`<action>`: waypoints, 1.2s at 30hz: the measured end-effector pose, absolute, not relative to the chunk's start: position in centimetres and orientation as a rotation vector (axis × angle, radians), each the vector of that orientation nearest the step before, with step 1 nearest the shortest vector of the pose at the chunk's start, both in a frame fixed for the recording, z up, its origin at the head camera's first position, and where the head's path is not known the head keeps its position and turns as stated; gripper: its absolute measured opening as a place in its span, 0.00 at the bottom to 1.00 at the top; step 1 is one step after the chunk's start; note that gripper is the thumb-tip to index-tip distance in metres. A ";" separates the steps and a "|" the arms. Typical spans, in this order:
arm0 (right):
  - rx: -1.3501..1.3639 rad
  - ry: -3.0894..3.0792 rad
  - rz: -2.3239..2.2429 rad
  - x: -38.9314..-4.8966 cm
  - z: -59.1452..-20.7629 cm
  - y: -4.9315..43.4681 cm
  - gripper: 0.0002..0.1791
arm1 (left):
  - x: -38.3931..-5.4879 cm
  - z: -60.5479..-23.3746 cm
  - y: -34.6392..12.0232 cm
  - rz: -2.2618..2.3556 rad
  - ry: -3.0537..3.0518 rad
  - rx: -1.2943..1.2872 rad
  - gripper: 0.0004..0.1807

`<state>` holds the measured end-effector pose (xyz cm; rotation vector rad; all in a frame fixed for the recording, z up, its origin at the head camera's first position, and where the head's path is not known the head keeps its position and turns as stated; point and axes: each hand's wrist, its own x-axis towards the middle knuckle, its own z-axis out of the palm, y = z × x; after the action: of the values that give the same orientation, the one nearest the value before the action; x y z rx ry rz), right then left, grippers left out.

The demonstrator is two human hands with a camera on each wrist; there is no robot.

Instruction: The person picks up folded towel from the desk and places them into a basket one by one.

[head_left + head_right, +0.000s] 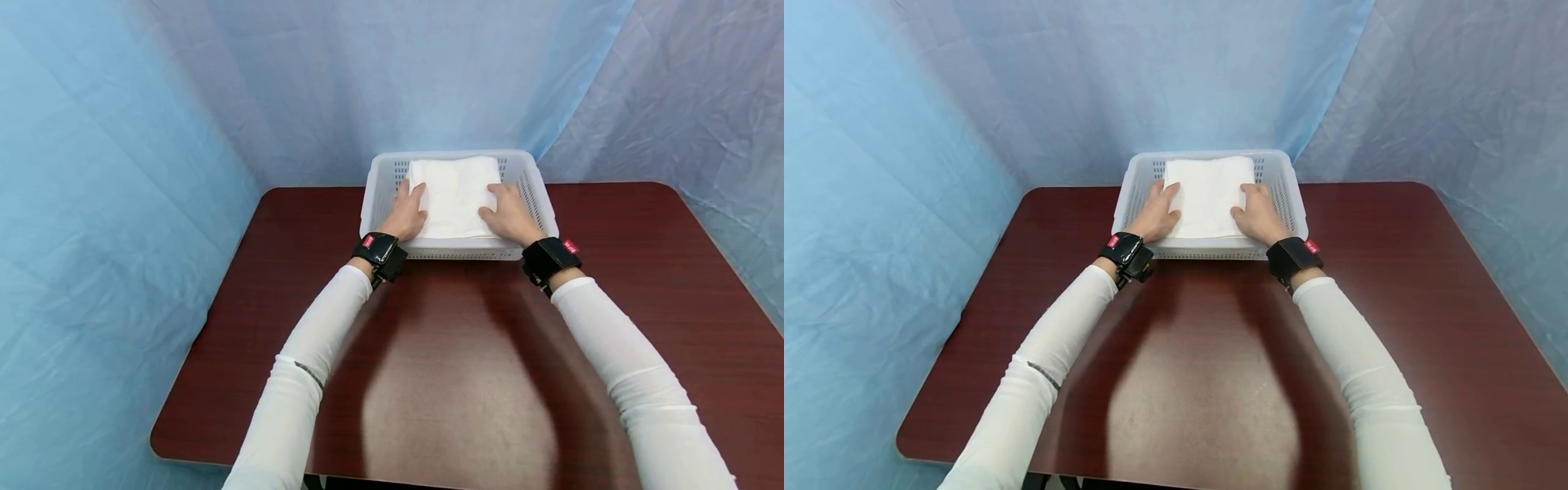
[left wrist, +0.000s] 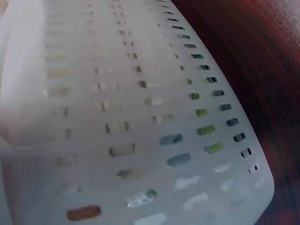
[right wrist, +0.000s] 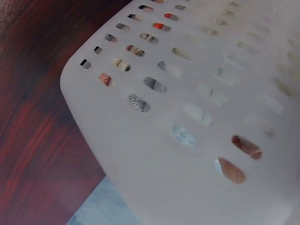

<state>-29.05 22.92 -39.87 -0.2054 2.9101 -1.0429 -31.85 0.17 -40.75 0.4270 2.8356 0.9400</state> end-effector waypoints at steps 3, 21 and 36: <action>-0.192 2.905 -1.045 -29.1 -40.1 23.0 0.33 | -32.0 -41.0 0.0 0.916 2.835 0.413 0.33; -0.173 2.920 -1.109 -28.8 -40.9 22.6 0.32 | -31.6 -41.0 -0.7 0.962 2.832 0.411 0.33; -0.137 2.948 -1.129 -28.4 -41.1 22.3 0.32 | -31.0 -41.1 -0.8 0.965 2.887 0.392 0.32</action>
<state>-28.38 22.27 -41.08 -0.1368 2.9476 -1.1294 -31.00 -0.78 -41.05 0.3922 2.8871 0.9653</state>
